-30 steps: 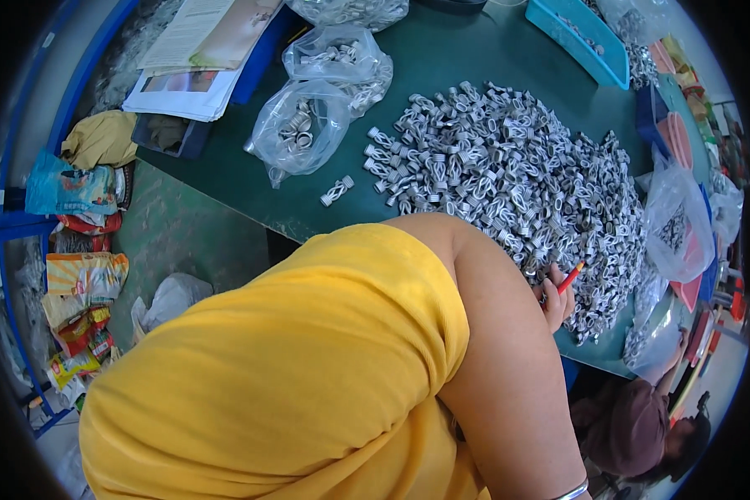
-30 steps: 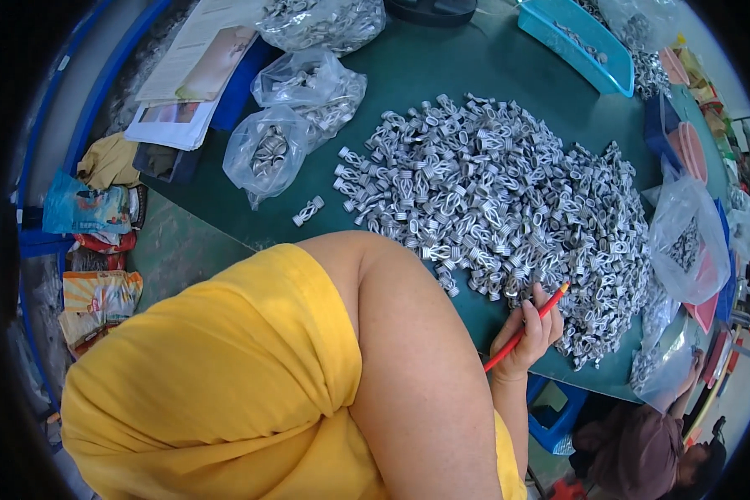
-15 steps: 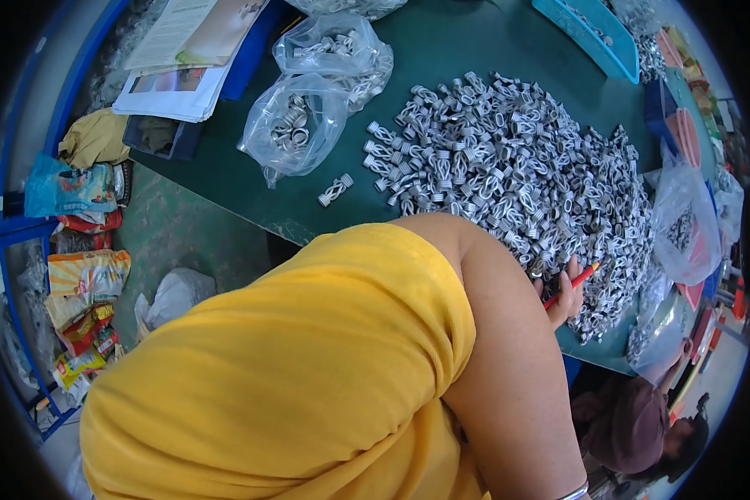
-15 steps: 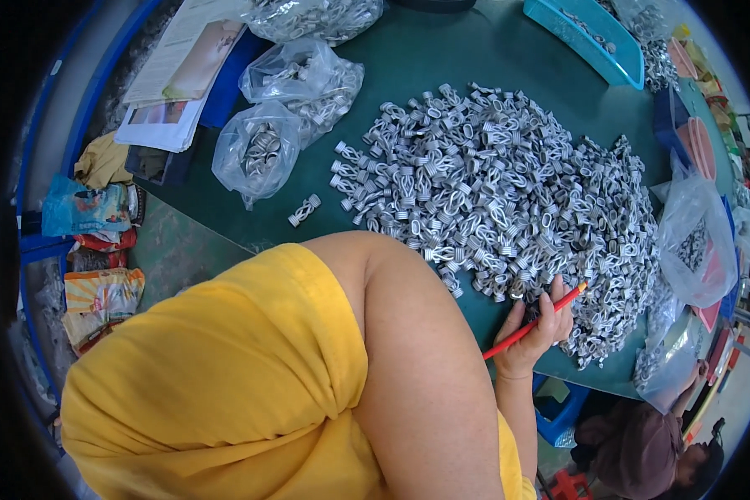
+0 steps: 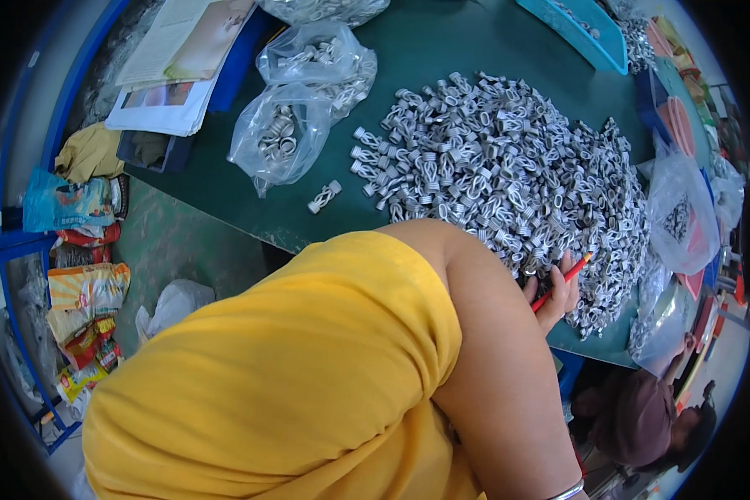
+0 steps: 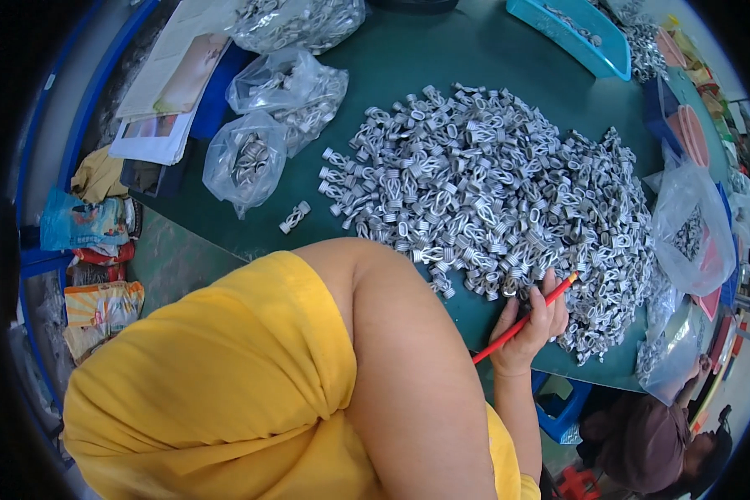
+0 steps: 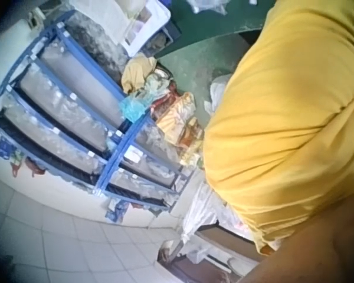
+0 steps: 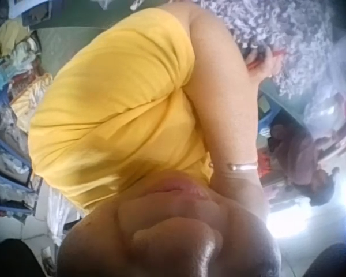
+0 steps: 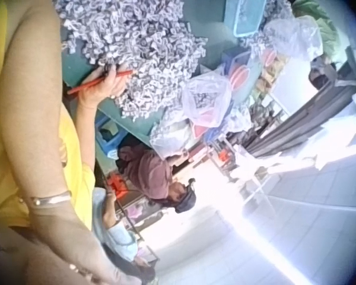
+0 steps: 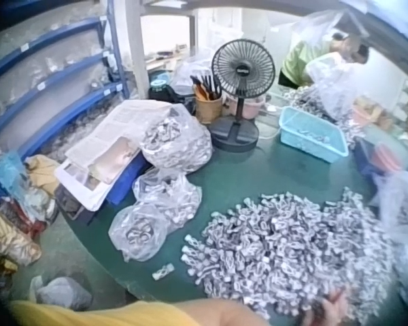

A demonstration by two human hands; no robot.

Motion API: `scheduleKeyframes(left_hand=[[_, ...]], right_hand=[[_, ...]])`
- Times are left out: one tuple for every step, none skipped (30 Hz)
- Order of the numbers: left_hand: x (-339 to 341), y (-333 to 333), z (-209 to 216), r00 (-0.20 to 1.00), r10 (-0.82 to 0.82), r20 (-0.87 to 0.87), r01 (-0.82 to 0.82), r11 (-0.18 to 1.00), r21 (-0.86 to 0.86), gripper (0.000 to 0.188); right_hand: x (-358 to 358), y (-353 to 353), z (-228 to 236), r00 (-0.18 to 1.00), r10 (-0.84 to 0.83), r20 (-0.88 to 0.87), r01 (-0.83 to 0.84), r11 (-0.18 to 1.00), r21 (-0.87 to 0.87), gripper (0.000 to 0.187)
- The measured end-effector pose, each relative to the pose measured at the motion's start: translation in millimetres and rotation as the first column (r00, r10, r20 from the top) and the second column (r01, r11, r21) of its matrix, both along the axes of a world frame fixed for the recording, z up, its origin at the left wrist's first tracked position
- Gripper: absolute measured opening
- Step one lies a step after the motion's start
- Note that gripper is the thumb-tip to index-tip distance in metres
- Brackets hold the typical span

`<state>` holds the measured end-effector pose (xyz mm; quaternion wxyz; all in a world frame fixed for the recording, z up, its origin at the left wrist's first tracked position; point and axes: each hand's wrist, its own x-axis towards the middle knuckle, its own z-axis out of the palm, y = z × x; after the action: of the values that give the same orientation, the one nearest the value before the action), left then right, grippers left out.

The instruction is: The person assembles small metal components by hand at a workbench. They pick up individual metal pieces from a large pile, fit them together, and place the completed units into a clear plastic bag or onto a tray.

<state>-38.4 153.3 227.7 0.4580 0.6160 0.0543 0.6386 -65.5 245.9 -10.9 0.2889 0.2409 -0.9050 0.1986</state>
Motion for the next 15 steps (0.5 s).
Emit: scheduleKeyframes(left_hand=[[0, -4, -4, 1.000, 0.000, 0.000, 0.000, 1.000, -0.006, 0.035], [-1, -6, -8, 1.000, 0.003, -0.010, -0.003, 1.000, -0.011, 0.035], [-1, -7, -9, 1.000, 0.002, -0.019, -0.003, 1.000, -0.011, 0.035], [0, -9, -9, 1.000, 0.006, -0.026, -0.006, 1.000, -0.010, 0.035], [-1, -10, -10, 0.999, 0.007, -0.034, -0.007, 1.000, -0.013, 0.035], [-1, -11, -11, 0.999, 0.004, -0.044, -0.005, 1.000, -0.012, 0.035], [0, -12, -12, 0.999, 0.003, -0.049, -0.003, 1.000, -0.013, 0.034], [0, -13, -12, 0.998, 0.004, -0.057, -0.005, 1.000, -0.014, 0.034], [0, -12, -12, 0.998, 0.005, -0.063, -0.006, 1.000, -0.021, 0.034], [0, -11, -12, 0.997, 0.005, -0.071, -0.007, 1.000, -0.025, 0.034], [-1, -12, -14, 0.997, 0.004, -0.076, -0.007, 0.999, -0.031, 0.034], [-2, -11, -15, 0.996, -0.003, -0.092, 0.000, 0.999, -0.035, 0.034], [-2, -11, -16, 0.995, -0.015, -0.103, 0.010, 0.999, -0.043, 0.034], [-2, -11, -16, 0.992, -0.015, -0.129, 0.009, 0.999, -0.047, 0.034], [-3, -12, -16, 0.987, -0.017, -0.158, 0.009, 0.998, -0.056, 0.034]], right_hand=[[1, 0, -1, 1.000, 0.000, 0.007, 0.000, 1.000, 0.002, 0.032], [1, 0, -2, 1.000, 0.001, 0.014, -0.001, 1.000, 0.004, 0.032], [2, 1, 0, 1.000, 0.001, 0.016, -0.001, 1.000, 0.013, 0.032], [3, 1, 1, 1.000, -0.003, 0.021, 0.003, 1.000, 0.021, 0.033], [2, 0, 2, 1.000, 0.000, 0.017, 0.000, 1.000, 0.020, 0.032], [2, -1, 3, 1.000, -0.001, 0.015, 0.001, 1.000, 0.016, 0.032], [2, -1, 4, 1.000, -0.002, 0.015, 0.002, 1.000, 0.026, 0.032], [2, 1, 5, 1.000, -0.004, 0.016, 0.003, 0.999, 0.033, 0.032], [2, 1, 6, 1.000, -0.003, 0.017, 0.002, 0.999, 0.035, 0.032], [2, 1, 5, 1.000, -0.002, 0.018, 0.001, 0.999, 0.037, 0.031], [1, 1, 4, 1.000, 0.013, 0.011, -0.014, 1.000, 0.008, 0.031], [2, 2, 3, 1.000, 0.001, 0.012, -0.001, 1.000, 0.012, 0.032], [5, 2, 3, 1.000, -0.014, 0.014, 0.014, 1.000, 0.016, 0.032], [5, 2, 6, 1.000, -0.023, 0.006, 0.023, 0.999, 0.023, 0.032], [5, 2, 7, 1.000, -0.025, 0.001, 0.025, 0.999, 0.029, 0.033]])
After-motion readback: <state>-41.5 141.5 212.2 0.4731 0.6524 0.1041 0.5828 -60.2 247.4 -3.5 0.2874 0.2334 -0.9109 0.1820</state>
